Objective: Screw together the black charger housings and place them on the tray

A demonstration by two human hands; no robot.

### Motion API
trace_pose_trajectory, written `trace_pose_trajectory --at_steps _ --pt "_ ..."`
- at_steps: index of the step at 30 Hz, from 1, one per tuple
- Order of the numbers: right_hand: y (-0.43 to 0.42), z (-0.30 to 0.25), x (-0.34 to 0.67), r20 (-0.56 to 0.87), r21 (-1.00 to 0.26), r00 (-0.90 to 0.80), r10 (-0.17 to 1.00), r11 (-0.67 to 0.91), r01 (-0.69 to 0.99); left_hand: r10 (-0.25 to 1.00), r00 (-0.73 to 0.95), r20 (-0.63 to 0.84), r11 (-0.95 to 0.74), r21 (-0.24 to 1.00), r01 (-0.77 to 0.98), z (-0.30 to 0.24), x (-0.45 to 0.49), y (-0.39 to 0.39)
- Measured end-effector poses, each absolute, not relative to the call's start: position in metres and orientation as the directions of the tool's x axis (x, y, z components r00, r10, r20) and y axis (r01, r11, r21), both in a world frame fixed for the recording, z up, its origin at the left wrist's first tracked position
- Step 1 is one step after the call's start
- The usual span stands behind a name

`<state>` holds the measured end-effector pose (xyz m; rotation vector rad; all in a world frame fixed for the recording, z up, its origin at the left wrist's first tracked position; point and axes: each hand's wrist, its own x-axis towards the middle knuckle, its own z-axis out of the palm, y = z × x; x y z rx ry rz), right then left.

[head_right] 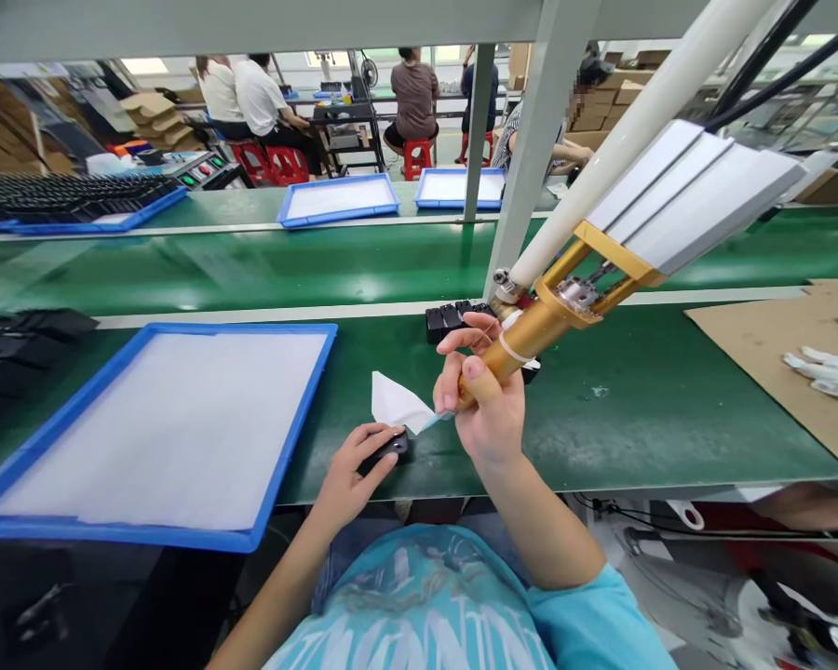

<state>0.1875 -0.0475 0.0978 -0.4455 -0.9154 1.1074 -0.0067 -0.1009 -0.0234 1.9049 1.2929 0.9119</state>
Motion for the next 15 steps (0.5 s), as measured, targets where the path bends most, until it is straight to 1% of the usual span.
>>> trace_pose_trajectory --at_steps 3,6,8,11,13,15 --pt "-0.0473 0.0968 0.1882 0.41 -0.705 0.144 0.901 0.413 -0.576 0.935 0.28 0.219 -0.34 0.778 0.528 -0.0235 -0.0052 -0.101" --pt "-0.0475 0.0954 0.1892 0.414 -0.697 0.149 0.898 0.418 -0.582 0.931 0.289 0.222 -0.352 0.752 0.558 -0.0198 -0.0046 -0.1006" --pt "-0.0473 0.0944 0.1898 0.408 -0.701 0.152 0.9 0.416 -0.579 0.928 0.292 0.234 -0.362 0.756 0.545 -0.0172 -0.0034 -0.0992" --pt "-0.0467 0.093 0.1906 0.402 -0.706 0.157 0.902 0.415 -0.574 0.906 0.306 0.294 -0.416 0.759 0.501 -0.0155 -0.0003 -0.0959" --pt "-0.0463 0.0926 0.191 0.402 -0.707 0.158 0.902 0.415 -0.573 0.885 0.322 0.338 -0.462 0.726 0.509 -0.0158 0.0019 -0.0943" --pt "-0.0461 0.0924 0.1914 0.4 -0.708 0.16 0.902 0.415 -0.571 0.861 0.338 0.379 -0.508 0.659 0.555 -0.0165 0.0037 -0.0938"
